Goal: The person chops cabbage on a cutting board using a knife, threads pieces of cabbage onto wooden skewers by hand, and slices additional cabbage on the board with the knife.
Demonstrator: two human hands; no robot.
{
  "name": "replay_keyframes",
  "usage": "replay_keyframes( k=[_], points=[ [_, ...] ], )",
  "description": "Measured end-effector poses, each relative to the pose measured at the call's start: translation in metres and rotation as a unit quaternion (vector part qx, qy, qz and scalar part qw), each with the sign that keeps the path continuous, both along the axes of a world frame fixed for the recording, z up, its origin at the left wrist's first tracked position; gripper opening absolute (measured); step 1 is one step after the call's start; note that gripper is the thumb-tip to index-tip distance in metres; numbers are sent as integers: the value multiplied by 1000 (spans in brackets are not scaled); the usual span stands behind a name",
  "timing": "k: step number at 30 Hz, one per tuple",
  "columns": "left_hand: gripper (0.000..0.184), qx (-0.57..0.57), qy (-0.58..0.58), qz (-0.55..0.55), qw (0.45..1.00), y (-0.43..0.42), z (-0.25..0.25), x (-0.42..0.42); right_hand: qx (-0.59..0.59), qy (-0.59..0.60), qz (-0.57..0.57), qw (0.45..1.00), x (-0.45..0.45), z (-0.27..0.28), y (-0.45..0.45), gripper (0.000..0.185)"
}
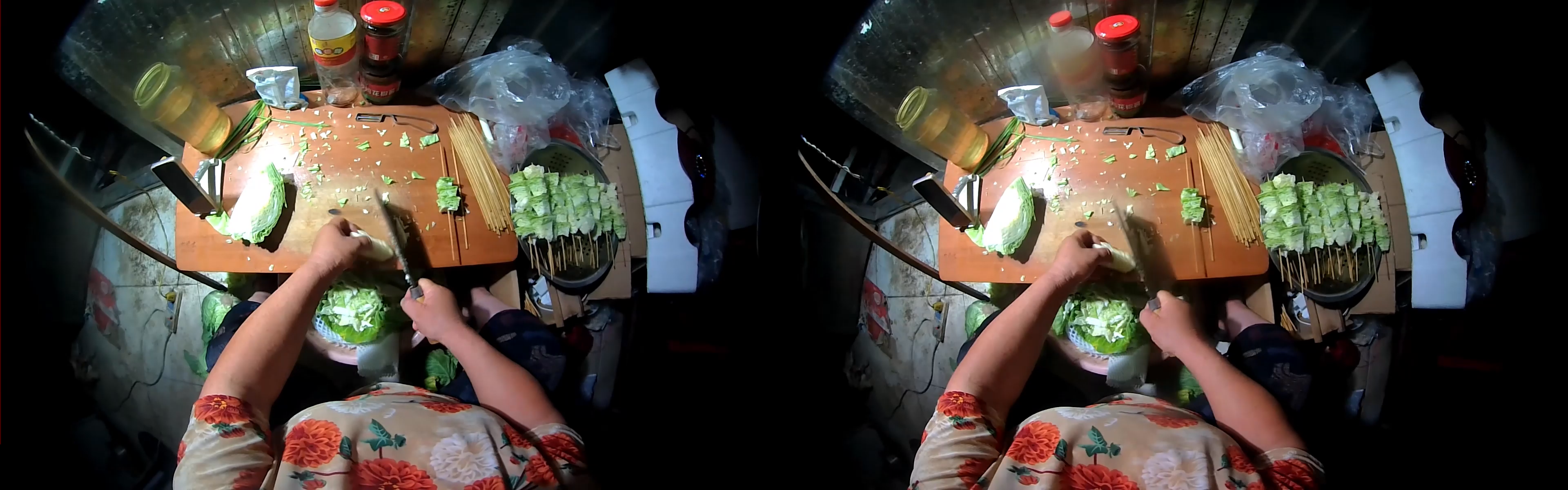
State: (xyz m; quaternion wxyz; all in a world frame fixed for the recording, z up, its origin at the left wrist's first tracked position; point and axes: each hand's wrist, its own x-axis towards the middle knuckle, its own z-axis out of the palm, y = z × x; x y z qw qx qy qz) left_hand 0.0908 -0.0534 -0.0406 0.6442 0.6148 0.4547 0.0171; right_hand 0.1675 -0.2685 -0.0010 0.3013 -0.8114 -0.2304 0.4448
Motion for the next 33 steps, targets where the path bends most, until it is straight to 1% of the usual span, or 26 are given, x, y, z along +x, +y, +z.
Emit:
replay_keyframes(
  k=[1, 2, 3, 4, 5, 7, 8, 9, 10, 12, 18, 25, 28, 30, 33],
  points=[
    [30, 1, 2, 0, 1000, 1, 12, -1, 6, 58, -64, 996, 1, 11, 5, 17],
    [27, -71, -11, 95, 993, 2, 27, -2, 11, 115, -127, 985, 1, 19, 8, 15],
    [26, -141, -25, 190, 971, 3, 36, -3, 12, 116, -126, 985, -1, 24, 9, 15],
    [28, -165, -26, 211, 963, 6, 34, -6, 26, 126, -134, 983, -2, 27, 11, 15],
    [28, -163, -27, 213, 963, 7, 30, -8, 40, 136, -141, 980, -3, 30, 14, 15],
    [28, -205, -34, 169, 963, 4, 23, -16, 38, 136, -126, 982, -11, 33, 16, 14],
    [32, -184, -24, 158, 970, -2, 20, -18, 46, 166, -125, 977, -16, 34, 17, 17],
    [32, -184, -23, 159, 970, -7, 20, -19, 53, 196, -124, 971, -20, 36, 17, 20],
    [33, -205, -11, 160, 966, -11, 19, -19, 47, 198, -122, 972, -25, 41, 19, 14],
    [36, -248, 13, 161, 955, -16, 18, -20, 51, 204, -135, 968, -34, 38, 19, 15],
    [35, -236, 38, 159, 958, -23, 28, -14, 58, 243, -154, 956, -41, 36, 18, 15],
    [36, -251, 50, 124, 959, -16, 31, -13, 40, 254, -129, 958, -36, 41, 21, 14],
    [32, -260, 55, 107, 958, -14, 30, -12, 35, 250, -117, 961, -27, 36, 28, 15],
    [27, -220, 31, 144, 964, -15, 35, -10, 41, 239, -115, 963, -25, 22, 28, 15],
    [28, -195, 13, 156, 968, -11, 27, -8, 27, 222, -136, 965, -28, 10, 28, 18]
  ],
)
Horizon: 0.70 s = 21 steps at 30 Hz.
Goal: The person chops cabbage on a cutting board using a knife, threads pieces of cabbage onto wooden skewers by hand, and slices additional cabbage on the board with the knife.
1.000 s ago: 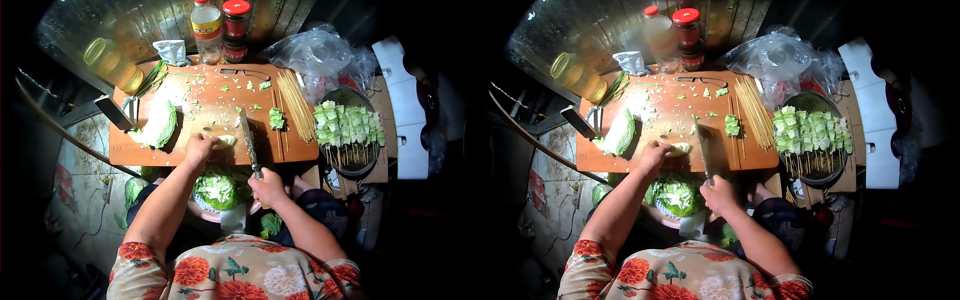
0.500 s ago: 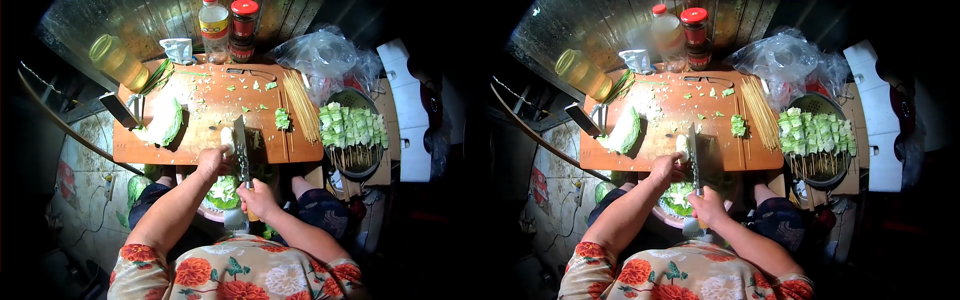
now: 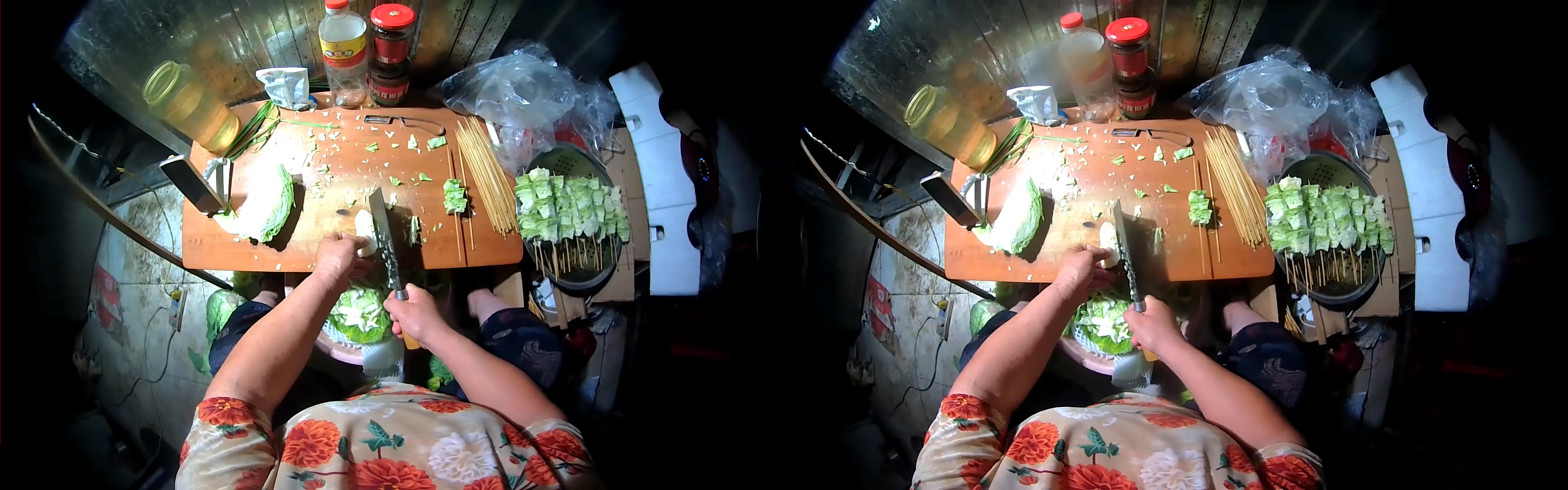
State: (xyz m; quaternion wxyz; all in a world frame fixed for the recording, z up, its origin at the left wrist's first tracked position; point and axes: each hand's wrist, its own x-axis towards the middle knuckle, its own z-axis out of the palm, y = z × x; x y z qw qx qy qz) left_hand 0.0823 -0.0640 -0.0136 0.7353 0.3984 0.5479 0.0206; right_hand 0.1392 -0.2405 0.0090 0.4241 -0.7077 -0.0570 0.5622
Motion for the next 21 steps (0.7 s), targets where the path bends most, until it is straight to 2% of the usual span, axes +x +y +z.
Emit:
replay_keyframes(
  k=[4, 6, 7, 8, 11, 21],
  points=[
    [24, 38, 22, 7, 999, 6, -4, 0, -10, -79, -22, 997, 0, 2, -3, 22],
    [20, 227, 37, -75, 970, 19, -16, -3, -4, -170, 31, 985, 8, 0, -10, 35],
    [18, 249, 54, -97, 962, 25, -20, -3, -1, -215, 58, 975, 11, 1, -12, 41],
    [18, 249, 55, -97, 962, 27, -23, -3, -1, -215, 58, 975, 12, 4, -13, 41],
    [18, 228, 45, -98, 968, 30, -16, -1, -18, -230, 164, 959, 11, 26, -14, 45],
    [16, 219, 43, -103, 969, 31, -19, 2, -32, -181, 170, 968, 14, 26, -16, 47]
  ],
)
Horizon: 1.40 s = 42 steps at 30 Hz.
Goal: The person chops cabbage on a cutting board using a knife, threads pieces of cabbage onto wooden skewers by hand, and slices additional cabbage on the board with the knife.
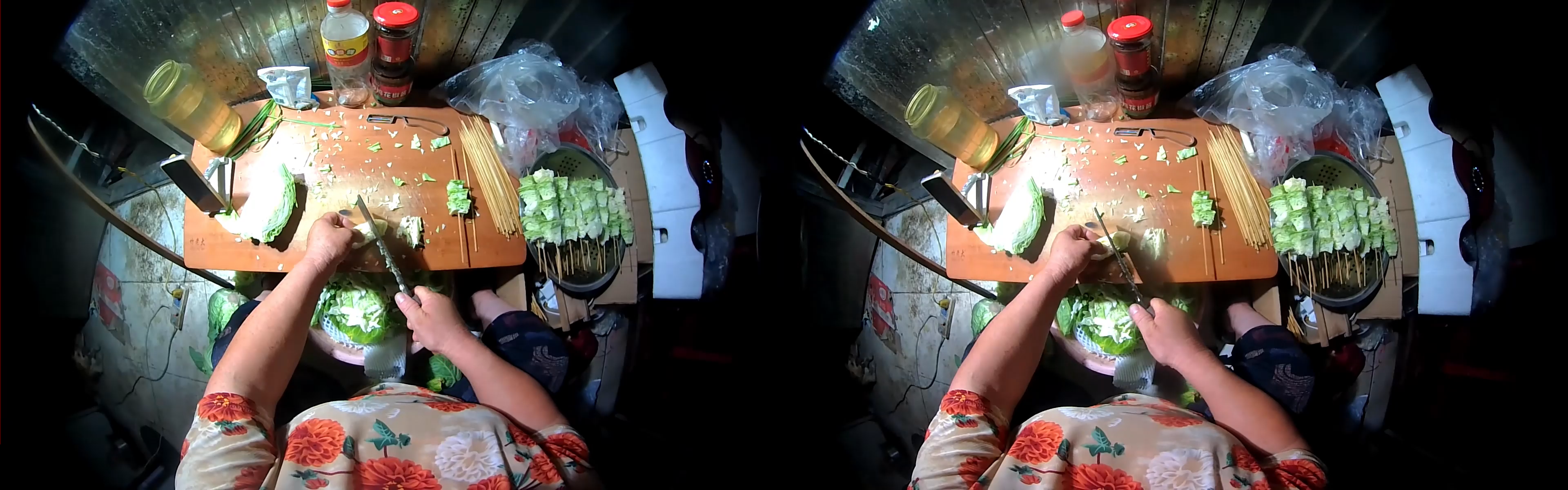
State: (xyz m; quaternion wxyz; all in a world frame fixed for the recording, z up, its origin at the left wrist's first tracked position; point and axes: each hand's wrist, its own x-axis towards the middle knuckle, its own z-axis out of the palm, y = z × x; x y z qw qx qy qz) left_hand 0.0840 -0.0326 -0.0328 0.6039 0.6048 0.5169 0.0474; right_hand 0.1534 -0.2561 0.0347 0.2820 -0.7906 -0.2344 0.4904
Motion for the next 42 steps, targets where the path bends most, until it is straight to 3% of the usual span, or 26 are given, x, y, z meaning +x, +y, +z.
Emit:
replay_keyframes(
  k=[9, 11, 15, 18, 23, 25, 27, 29, 32, 34, 42],
  points=[
    [20, -54, -23, 9, 998, 1, 1, -1, 51, -32, 7, 998, -3, -10, 0, 37],
    [20, -58, -24, 10, 998, 2, -1, -2, -8, -14, 32, 999, 0, 3, 6, 49],
    [11, -48, 5, 14, 999, 4, -10, -2, -29, -41, 71, 996, 8, 21, 20, 48],
    [10, -47, 23, 16, 999, 3, 0, 0, -86, 30, 42, 995, 10, 13, 27, 48],
    [17, -66, -8, 17, 998, 2, 11, -2, 34, -65, 34, 997, 1, -42, 18, 39],
    [25, -78, -48, 54, 994, -1, 13, -6, 48, -73, 27, 996, 0, -33, 20, 39],
    [25, -80, -57, 49, 994, -2, 10, -11, 2, 106, -105, 989, 4, -16, 21, 41],
    [24, -81, -64, 43, 994, -2, 11, -13, 23, 137, -131, 982, 4, -13, 18, 39],
    [20, -140, -72, 54, 986, 0, 17, -17, 8, 88, -75, 993, 1, -9, 13, 41],
    [13, -193, -79, 87, 974, 3, 18, -17, 51, -29, -10, 998, -3, -10, 8, 44],
    [9, -135, -66, 57, 987, -4, 21, -16, 9, -11, 47, 999, -6, 17, 9, 46]
  ],
)
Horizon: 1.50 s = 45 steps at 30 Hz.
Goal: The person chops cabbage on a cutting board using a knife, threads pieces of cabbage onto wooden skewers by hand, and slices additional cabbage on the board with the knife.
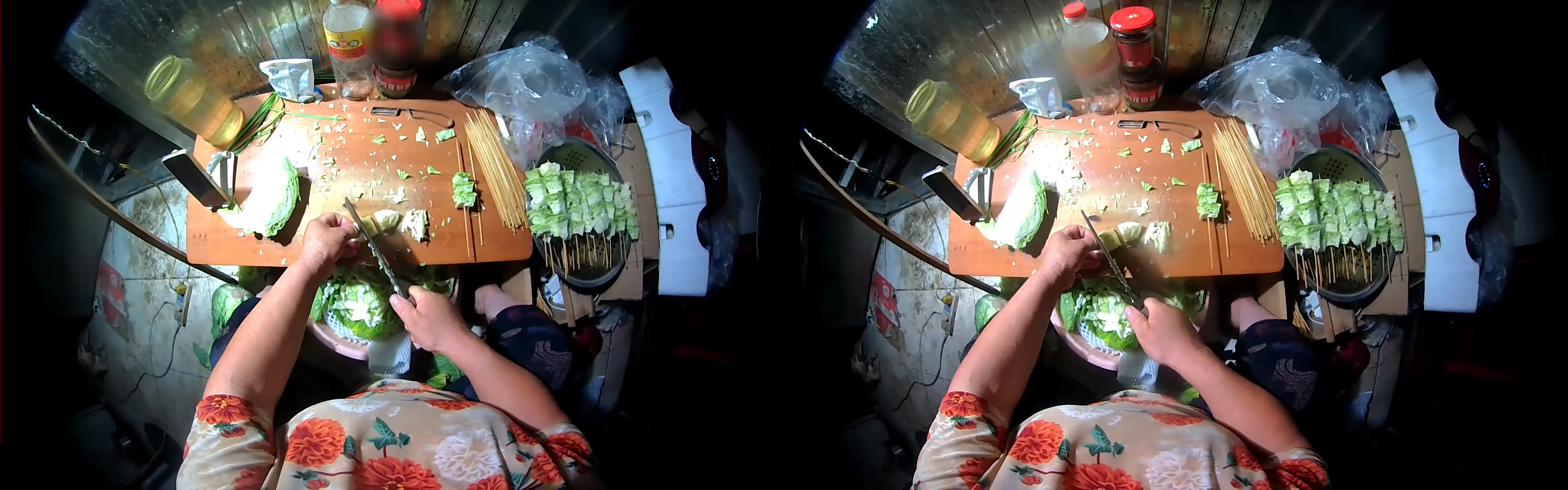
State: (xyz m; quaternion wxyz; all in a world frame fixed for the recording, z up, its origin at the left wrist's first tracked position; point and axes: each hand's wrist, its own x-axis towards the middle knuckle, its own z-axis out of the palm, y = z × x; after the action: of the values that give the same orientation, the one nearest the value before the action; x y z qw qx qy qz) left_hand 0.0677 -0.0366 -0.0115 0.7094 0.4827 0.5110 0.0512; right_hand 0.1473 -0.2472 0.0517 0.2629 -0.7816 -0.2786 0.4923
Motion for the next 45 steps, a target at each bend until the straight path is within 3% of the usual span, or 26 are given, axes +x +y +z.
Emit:
replay_keyframes(
  k=[5, 11, 23, 31, 33, 35, 37, 39, 41, 43, 45],
  points=[
    [9, 15, 1, -8, 1000, 2, -2, 1, -7, -18, 14, 1000, 1, -5, 1, 46],
    [10, 11, -3, -13, 1000, 6, -10, 0, -52, 56, 12, 997, 16, 0, 13, 50],
    [8, 41, 25, -50, 998, 5, -17, -1, -72, 19, 17, 997, 11, -26, 37, 52],
    [12, 44, 13, -36, 998, -2, -11, -5, -32, -69, 32, 997, 5, -22, 34, 51],
    [12, 84, 20, -189, 978, 0, -8, -11, -27, -68, 29, 997, 5, -26, 31, 50],
    [12, 29, 11, -189, 982, -3, 2, -13, -1, -74, 27, 997, 4, -28, 29, 50],
    [13, 11, 36, -325, 945, -4, 8, -14, 6, -76, 25, 997, 4, -20, 28, 48],
    [12, 4, 43, -335, 941, -3, 11, -15, 14, -76, 24, 997, 3, -12, 27, 47],
    [13, 44, 70, -423, 903, 3, 22, -13, 68, -90, 8, 994, 4, -8, 25, 45],
    [13, 66, 70, -425, 900, 11, 27, -12, 98, -92, -2, 991, 6, -2, 23, 43],
    [11, 140, 106, -323, 930, 19, 30, -9, 109, -116, -30, 987, 7, 3, 23, 42]
  ],
)
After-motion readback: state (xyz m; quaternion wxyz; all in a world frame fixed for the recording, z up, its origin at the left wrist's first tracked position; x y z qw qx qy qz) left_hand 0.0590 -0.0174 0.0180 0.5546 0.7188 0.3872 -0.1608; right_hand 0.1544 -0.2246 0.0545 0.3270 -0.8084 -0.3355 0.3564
